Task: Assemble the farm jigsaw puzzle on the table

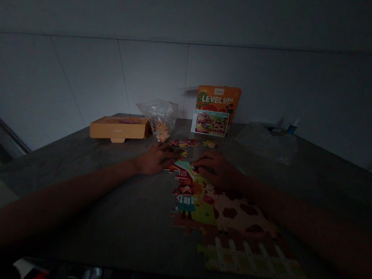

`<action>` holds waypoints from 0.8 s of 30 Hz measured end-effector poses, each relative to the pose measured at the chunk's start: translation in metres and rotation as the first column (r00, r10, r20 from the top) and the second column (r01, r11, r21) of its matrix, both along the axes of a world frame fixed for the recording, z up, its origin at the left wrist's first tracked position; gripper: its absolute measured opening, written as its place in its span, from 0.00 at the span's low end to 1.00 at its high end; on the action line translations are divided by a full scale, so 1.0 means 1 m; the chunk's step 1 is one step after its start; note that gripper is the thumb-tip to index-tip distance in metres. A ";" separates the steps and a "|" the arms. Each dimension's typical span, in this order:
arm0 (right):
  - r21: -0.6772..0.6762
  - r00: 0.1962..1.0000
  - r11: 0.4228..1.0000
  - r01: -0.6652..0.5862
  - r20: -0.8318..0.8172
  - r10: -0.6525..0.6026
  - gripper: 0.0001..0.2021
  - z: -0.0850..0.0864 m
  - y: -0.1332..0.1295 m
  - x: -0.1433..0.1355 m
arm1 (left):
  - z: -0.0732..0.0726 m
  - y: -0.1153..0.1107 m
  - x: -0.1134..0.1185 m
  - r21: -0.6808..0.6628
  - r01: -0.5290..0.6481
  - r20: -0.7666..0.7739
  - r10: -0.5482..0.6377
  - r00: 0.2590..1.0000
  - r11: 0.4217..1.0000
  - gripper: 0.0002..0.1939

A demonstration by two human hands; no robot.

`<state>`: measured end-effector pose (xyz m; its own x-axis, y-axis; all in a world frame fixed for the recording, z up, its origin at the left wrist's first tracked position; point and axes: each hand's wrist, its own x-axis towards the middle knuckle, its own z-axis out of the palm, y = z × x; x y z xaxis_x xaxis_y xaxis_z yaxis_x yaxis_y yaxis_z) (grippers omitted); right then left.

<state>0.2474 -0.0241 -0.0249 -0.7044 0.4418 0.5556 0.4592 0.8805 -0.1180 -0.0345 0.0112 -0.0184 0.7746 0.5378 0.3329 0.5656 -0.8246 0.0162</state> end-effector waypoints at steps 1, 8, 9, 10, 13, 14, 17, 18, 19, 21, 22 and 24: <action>-0.003 1.000 1.000 0.001 0.001 -0.001 0.12 0.000 0.000 0.000 | 0.001 0.000 0.001 -0.003 0.018 -0.001 -0.018 1.000 1.000 0.19; -0.003 1.000 1.000 0.013 0.002 -0.013 0.12 0.000 0.000 0.000 | 0.003 0.002 0.001 -0.027 0.061 0.065 -0.060 0.996 0.998 0.16; -0.003 1.000 1.000 0.013 0.002 -0.013 0.12 0.000 0.000 0.000 | 0.003 0.002 0.001 -0.023 0.061 0.069 -0.059 0.996 0.998 0.16; 0.000 1.000 1.000 0.013 -0.001 -0.013 0.11 0.000 0.000 0.000 | 0.003 0.002 0.001 -0.016 0.062 0.070 -0.061 0.996 0.998 0.16; 0.008 1.000 1.000 0.016 -0.011 -0.016 0.11 0.001 -0.001 0.000 | 0.003 0.000 0.002 0.020 0.057 0.063 -0.058 0.996 0.998 0.16; 0.008 1.000 1.000 0.020 -0.011 -0.020 0.11 0.001 -0.001 0.000 | 0.003 -0.001 0.003 0.032 0.041 0.058 -0.043 0.997 0.999 0.16; 0.007 1.000 1.000 0.029 -0.003 -0.029 0.12 0.002 -0.001 0.000 | 0.003 -0.001 0.004 0.055 -0.011 0.038 0.009 0.999 0.998 0.16; 0.007 1.000 1.000 0.030 -0.001 -0.030 0.12 0.002 -0.001 0.000 | 0.003 -0.001 0.003 0.055 -0.021 0.037 0.019 0.999 0.998 0.16; 0.007 0.999 0.999 0.032 -0.001 -0.032 0.12 0.002 -0.001 0.000 | 0.002 0.000 0.003 0.053 -0.036 0.045 0.033 0.998 0.998 0.16; 0.003 0.999 0.999 0.033 -0.006 -0.033 0.12 0.001 -0.001 0.000 | 0.002 0.003 0.001 0.040 -0.111 0.082 0.108 0.991 0.993 0.14; 0.000 0.999 0.999 0.034 -0.007 -0.034 0.12 0.001 -0.001 0.000 | 0.001 0.005 0.000 0.030 -0.162 0.102 0.158 0.982 0.986 0.14; 0.001 0.999 0.999 0.038 -0.007 -0.038 0.12 0.000 -0.001 0.000 | 0.001 0.007 -0.003 0.009 -0.262 0.135 0.258 0.957 0.965 0.17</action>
<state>0.2472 -0.0252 -0.0245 -0.6834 0.4676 0.5606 0.4916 0.8625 -0.1202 -0.0370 0.0184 -0.0174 0.5577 0.7044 0.4392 0.7548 -0.6504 0.0847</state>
